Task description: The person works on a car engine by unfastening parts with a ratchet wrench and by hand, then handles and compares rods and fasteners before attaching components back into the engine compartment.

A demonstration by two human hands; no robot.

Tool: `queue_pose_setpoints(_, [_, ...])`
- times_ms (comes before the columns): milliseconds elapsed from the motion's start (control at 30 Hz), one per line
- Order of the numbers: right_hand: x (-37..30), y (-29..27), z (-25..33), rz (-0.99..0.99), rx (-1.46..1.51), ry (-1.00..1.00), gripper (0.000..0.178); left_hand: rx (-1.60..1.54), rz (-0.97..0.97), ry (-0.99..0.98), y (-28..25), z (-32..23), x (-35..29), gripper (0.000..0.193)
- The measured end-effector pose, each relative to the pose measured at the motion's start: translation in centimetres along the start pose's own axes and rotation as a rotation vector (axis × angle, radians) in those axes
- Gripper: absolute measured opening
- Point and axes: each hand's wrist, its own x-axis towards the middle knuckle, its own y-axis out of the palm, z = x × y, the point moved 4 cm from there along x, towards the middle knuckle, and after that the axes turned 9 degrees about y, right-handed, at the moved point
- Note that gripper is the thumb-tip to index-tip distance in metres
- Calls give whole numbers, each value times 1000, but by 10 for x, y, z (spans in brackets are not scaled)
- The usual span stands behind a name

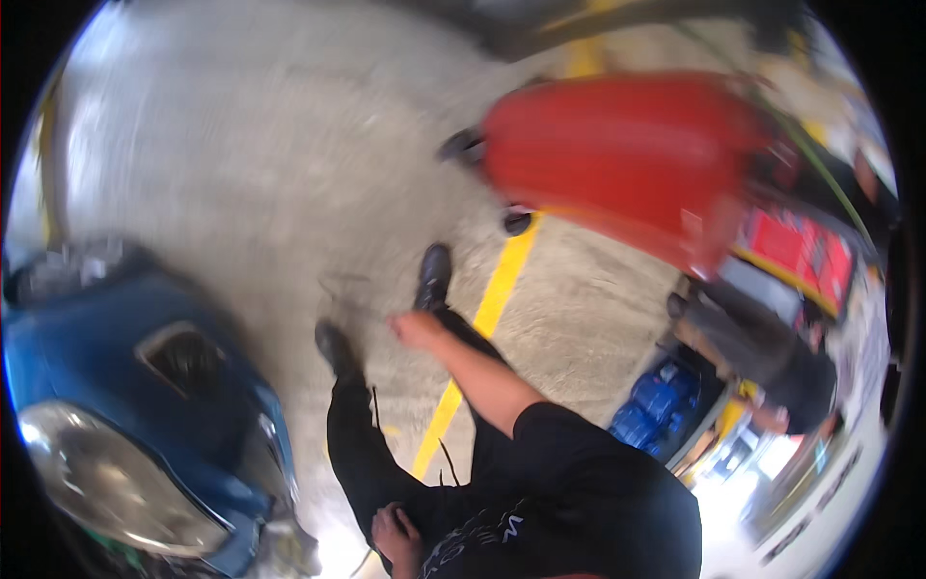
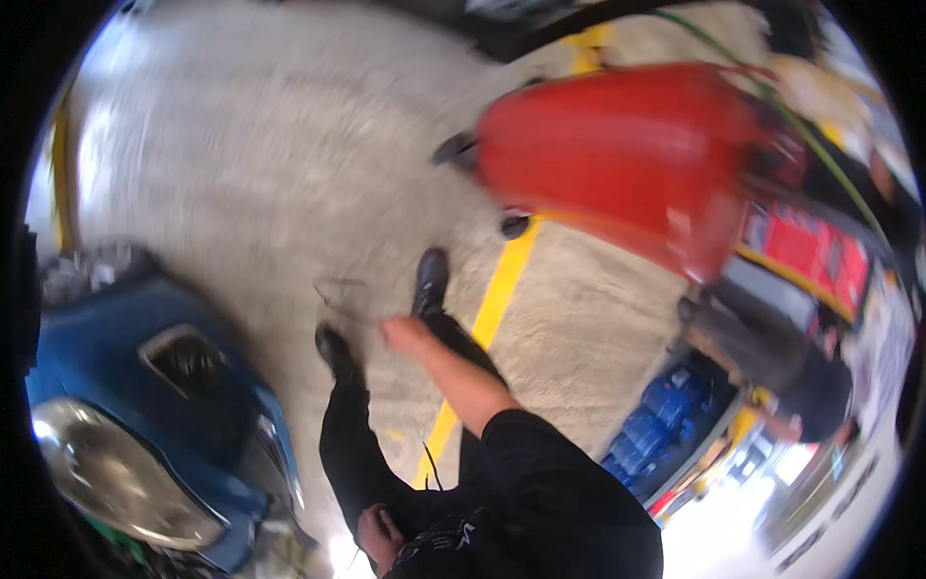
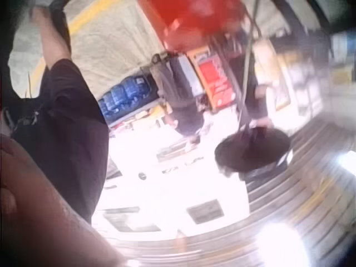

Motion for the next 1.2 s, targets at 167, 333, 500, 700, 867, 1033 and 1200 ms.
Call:
queue_pose_setpoints(167, [-186, -36, 87, -177, 107, 128, 29, -300, 29, 168, -43, 32, -27, 33])
queue_pose_setpoints(333, [-406, -37, 66, -439, 338, 341, 35, -402, 316, 494, -79, 15, -37, 42])
queue_pose_setpoints(500, [-541, 102, 10, -611, 681, 589, 34, -192, 459, 712, -93, -60, -87, 40])
queue_pose_setpoints(700, [-672, 282, -35, -754, 1093, 936, 44, 10, 554, 930, -24, -146, -150, 26])
queue_pose_setpoints(867, [-750, 372, -82, -990, 1465, 986, 40, 42, 795, 824, 113, -139, -106, 28])
queue_pose_setpoints(1033, [-841, 407, -147, -1236, 1515, 1022, 36, 1170, 1064, 838, 187, -131, -91, 31])
queue_pose_setpoints(1200, [-898, 418, -227, -1376, 1552, 1101, 33, 899, 915, 741, 289, -188, -124, 37])
